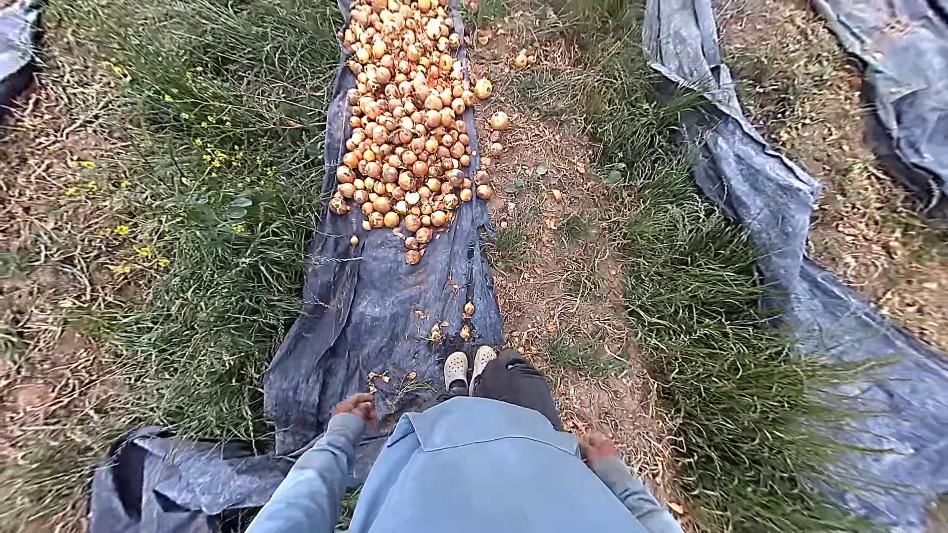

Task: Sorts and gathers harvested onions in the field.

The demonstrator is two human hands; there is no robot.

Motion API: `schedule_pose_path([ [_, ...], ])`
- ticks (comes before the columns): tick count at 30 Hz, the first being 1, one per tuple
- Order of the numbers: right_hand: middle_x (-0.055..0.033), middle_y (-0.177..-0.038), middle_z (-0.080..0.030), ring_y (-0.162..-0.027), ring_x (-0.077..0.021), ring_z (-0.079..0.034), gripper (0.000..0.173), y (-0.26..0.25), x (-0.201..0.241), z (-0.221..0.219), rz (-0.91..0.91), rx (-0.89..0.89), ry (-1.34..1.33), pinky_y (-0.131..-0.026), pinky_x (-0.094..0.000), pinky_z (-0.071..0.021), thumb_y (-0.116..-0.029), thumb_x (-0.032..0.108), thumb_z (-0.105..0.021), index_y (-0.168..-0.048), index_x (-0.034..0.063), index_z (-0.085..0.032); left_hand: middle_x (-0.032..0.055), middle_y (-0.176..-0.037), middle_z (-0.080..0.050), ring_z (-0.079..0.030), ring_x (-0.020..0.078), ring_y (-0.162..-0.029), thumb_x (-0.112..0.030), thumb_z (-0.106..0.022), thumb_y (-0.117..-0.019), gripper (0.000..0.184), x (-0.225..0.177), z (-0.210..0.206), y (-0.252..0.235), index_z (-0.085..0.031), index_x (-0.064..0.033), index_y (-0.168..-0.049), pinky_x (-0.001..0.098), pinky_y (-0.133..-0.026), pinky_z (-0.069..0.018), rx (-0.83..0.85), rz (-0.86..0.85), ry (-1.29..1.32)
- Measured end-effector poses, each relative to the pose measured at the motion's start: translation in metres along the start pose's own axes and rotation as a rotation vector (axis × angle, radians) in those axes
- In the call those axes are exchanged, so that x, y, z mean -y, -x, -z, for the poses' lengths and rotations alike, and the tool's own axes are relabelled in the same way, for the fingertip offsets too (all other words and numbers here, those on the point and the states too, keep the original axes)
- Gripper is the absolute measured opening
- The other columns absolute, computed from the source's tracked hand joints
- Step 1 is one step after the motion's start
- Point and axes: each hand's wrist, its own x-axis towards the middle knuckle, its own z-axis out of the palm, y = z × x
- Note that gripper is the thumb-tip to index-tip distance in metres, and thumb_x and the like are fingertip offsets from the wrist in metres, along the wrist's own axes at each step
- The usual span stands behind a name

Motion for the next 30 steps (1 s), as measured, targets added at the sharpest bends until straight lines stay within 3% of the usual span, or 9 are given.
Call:
schedule_pose_path([
  [10, -0.0247, -0.135, -0.065, -0.132, -0.0380, -0.058, 0.040, -0.011, 0.034, 0.000, 0.106, 0.048, 0.197, -0.115, -0.0559, -0.0396, -0.1084, 0.029, -0.051, -0.133, 0.0002, -0.065, 0.0191, -0.098, -0.071, -0.069, 0.0231, -0.078, -0.006, -0.049, -0.1067, 0.031, 0.025, -0.002, -0.001, -0.059, 0.0026, -0.135, 0.0398, -0.075, -0.0580, -0.030, -0.035, 0.064],
  [14, -0.0200, -0.119, -0.072, -0.111, -0.0325, -0.070, 0.034, -0.012, 0.063, 0.017, 0.116, -0.013, 0.024, -0.102, -0.0513, -0.0510, -0.1099, 0.023, -0.049, -0.129, 0.0000, -0.064, 0.0222, -0.116, -0.071, -0.071, 0.0285, -0.105, -0.005, -0.055, -0.1044, 0.029, 0.049, -0.011, 0.004, -0.063, 0.0038, -0.131, 0.0442, -0.099, -0.0540, -0.022, -0.036, -0.043],
  [17, -0.0182, -0.116, -0.073, -0.109, -0.0315, -0.070, 0.032, -0.016, 0.066, 0.024, 0.145, -0.062, -0.049, -0.102, -0.0520, -0.0509, -0.1083, 0.024, -0.052, -0.127, 0.0027, -0.067, 0.0221, -0.124, -0.070, -0.067, 0.0323, -0.118, -0.008, -0.055, -0.1049, 0.028, 0.056, -0.015, -0.010, -0.066, 0.0017, -0.129, 0.0478, -0.108, -0.0485, 0.033, 0.006, -0.202],
  [20, -0.0194, -0.127, -0.070, -0.124, -0.0321, -0.064, 0.031, -0.015, 0.058, 0.029, 0.165, -0.089, -0.011, -0.111, -0.0518, -0.0445, -0.1062, 0.022, -0.056, -0.128, 0.0023, -0.068, 0.0233, -0.124, -0.069, -0.067, 0.0335, -0.117, -0.010, -0.052, -0.1065, 0.030, 0.044, -0.019, -0.023, -0.064, 0.0019, -0.131, 0.0490, -0.106, -0.0494, 0.066, 0.028, -0.241],
  [22, -0.0231, -0.132, -0.067, -0.129, -0.0360, -0.061, 0.035, -0.023, 0.037, 0.029, 0.221, -0.067, 0.114, -0.114, -0.0528, -0.0419, -0.1068, 0.024, -0.055, -0.129, 0.0006, -0.067, 0.0234, -0.115, -0.069, -0.069, 0.0316, -0.101, -0.009, -0.048, -0.1076, 0.031, 0.024, -0.025, -0.023, -0.060, 0.0029, -0.134, 0.0472, -0.094, -0.0548, 0.040, 0.020, -0.124],
  [25, -0.0323, -0.109, -0.072, -0.105, -0.0437, -0.071, 0.047, 0.008, 0.024, 0.041, 0.575, -0.147, 0.410, -0.095, -0.0511, -0.0541, -0.1088, 0.032, -0.048, -0.115, -0.0087, -0.070, 0.0214, -0.106, -0.071, -0.070, 0.0271, -0.086, -0.007, -0.047, -0.1075, 0.032, -0.015, -0.035, -0.022, -0.057, 0.0021, -0.136, 0.0434, -0.081, -0.0579, 0.001, -0.017, 0.023],
  [26, -0.0301, -0.143, -0.057, -0.138, -0.0396, -0.053, 0.048, 0.052, 0.075, 0.073, 0.272, 0.182, 0.533, -0.118, -0.0477, -0.0374, -0.1136, 0.029, -0.037, -0.142, -0.0063, -0.054, 0.0207, -0.104, -0.071, -0.070, 0.0261, -0.084, -0.008, -0.047, -0.1073, 0.033, -0.027, -0.039, -0.022, -0.057, 0.0020, -0.137, 0.0426, -0.080, -0.0578, 0.000, -0.041, 0.037],
  [27, -0.0293, -0.152, -0.050, -0.146, -0.0392, -0.045, 0.045, 0.077, 0.098, 0.087, 0.132, 0.225, 0.482, -0.123, -0.0484, -0.0295, -0.1133, 0.023, -0.040, -0.146, -0.0063, -0.050, 0.0205, -0.104, -0.071, -0.070, 0.0258, -0.084, -0.007, -0.047, -0.1071, 0.033, -0.036, -0.045, -0.023, -0.058, 0.0016, -0.137, 0.0422, -0.080, -0.0574, 0.003, -0.056, 0.046],
  [30, -0.0288, -0.156, -0.045, -0.149, -0.0392, -0.040, 0.045, 0.060, 0.104, 0.120, 0.074, 0.301, 0.514, -0.124, -0.0483, -0.0276, -0.1143, 0.021, -0.035, -0.148, -0.0056, -0.047, 0.0211, -0.105, -0.071, -0.070, 0.0273, -0.088, -0.006, -0.048, -0.1071, 0.032, -0.060, -0.067, -0.025, -0.058, 0.0027, -0.136, 0.0432, -0.083, -0.0575, 0.009, -0.042, 0.005],
])
